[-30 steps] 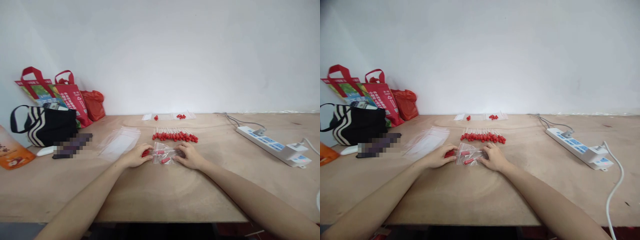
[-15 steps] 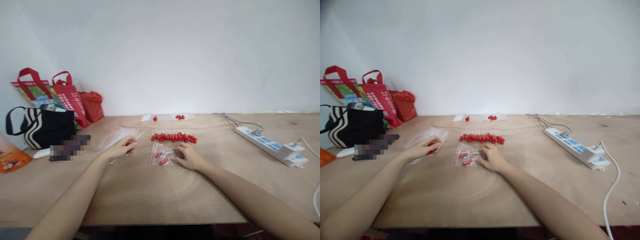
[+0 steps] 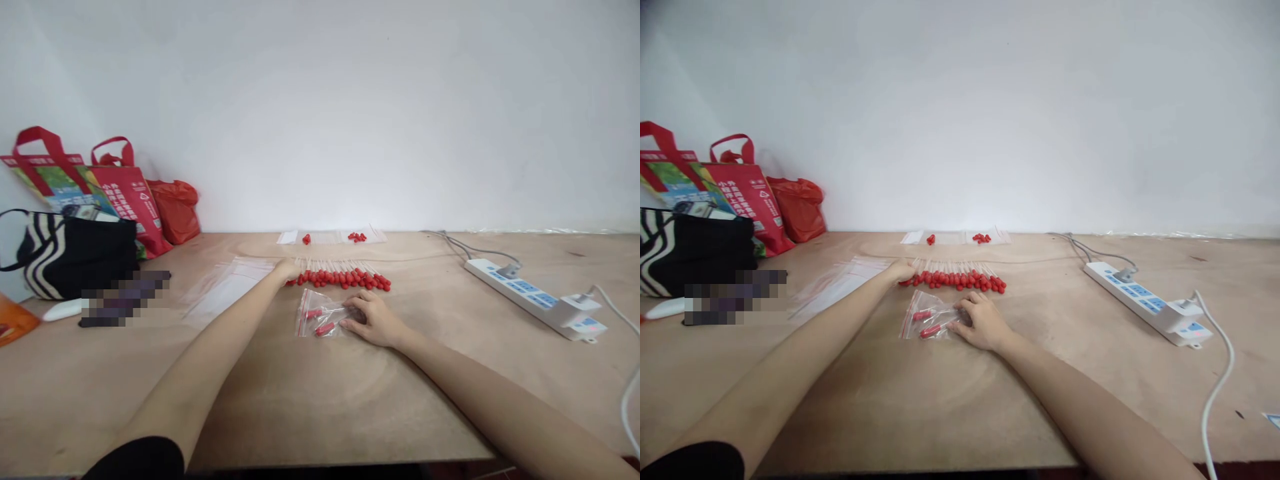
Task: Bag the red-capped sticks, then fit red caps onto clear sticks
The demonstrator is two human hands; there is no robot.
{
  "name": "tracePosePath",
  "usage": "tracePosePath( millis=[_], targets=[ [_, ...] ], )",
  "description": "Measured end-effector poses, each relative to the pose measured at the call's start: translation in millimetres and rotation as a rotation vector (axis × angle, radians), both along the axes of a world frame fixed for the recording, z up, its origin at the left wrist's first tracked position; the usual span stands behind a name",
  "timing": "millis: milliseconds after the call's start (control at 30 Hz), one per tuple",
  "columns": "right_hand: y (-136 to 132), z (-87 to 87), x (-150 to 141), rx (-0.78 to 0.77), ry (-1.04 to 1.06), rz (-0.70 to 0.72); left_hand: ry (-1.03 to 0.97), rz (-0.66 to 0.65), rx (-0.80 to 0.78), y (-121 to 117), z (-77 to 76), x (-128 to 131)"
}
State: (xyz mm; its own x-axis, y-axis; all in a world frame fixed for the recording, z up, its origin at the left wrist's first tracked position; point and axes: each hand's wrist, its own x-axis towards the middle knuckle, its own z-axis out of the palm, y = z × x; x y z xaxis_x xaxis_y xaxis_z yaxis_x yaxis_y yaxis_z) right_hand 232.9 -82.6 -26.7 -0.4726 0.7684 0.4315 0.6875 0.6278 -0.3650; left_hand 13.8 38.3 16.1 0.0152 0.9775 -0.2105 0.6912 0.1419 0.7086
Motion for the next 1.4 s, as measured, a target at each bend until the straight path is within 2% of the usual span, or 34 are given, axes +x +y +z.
tracePosePath(
  millis=[133, 400, 567, 667, 767, 833, 900, 967, 1033, 1233, 1400],
  targets=[
    [0.0, 0.0, 0.2, -0.006, 0.008, 0.010, 0.084, -0.012, -0.018, 1.4, 1.2, -3.4],
    [-0.4, 0.4, -0.2, -0.014, -0.009, -0.003, 0.109, 0.012, 0.134, -14.9, 2.6, -25.8],
    [0.0, -0.7, -0.2, -0.005, -0.004, 0.002, 0.142, 0.065, 0.230, -25.8, 1.6, -27.5],
    [0.0, -0.8, -0.1, 0.000, -0.001, 0.003, 0.154, 0.085, 0.392, -43.8, 1.0, -23.3],
    [0.0, -0.2, -0.1, -0.003, -0.011, 0.000, 0.150, 0.060, 0.610, -74.9, -3.2, -21.3],
    [0.1, 0.3, -0.1, -0.010, -0.018, 0.000, 0.112, -0.075, 0.856, -98.3, -7.4, -22.4],
    [0.1, 0.6, 0.1, -0.018, -0.020, -0.002, 0.080, -0.224, 0.920, -118.6, -11.4, -24.1],
    [0.2, 0.3, 0.3, -0.021, -0.019, -0.003, 0.067, -0.321, 0.873, -131.8, -14.8, -25.0],
    [0.3, -0.3, 0.5, -0.014, -0.017, -0.001, 0.049, -0.348, 0.793, -136.6, -17.7, -24.4],
    [0.4, -1.3, 0.1, 0.007, -0.011, -0.005, -0.132, -0.344, 0.545, -124.9, -20.2, -19.0],
    [0.0, -1.5, -0.5, 0.030, -0.016, 0.000, -0.110, -0.636, 0.523, -124.3, -17.5, -15.8]
  ],
)
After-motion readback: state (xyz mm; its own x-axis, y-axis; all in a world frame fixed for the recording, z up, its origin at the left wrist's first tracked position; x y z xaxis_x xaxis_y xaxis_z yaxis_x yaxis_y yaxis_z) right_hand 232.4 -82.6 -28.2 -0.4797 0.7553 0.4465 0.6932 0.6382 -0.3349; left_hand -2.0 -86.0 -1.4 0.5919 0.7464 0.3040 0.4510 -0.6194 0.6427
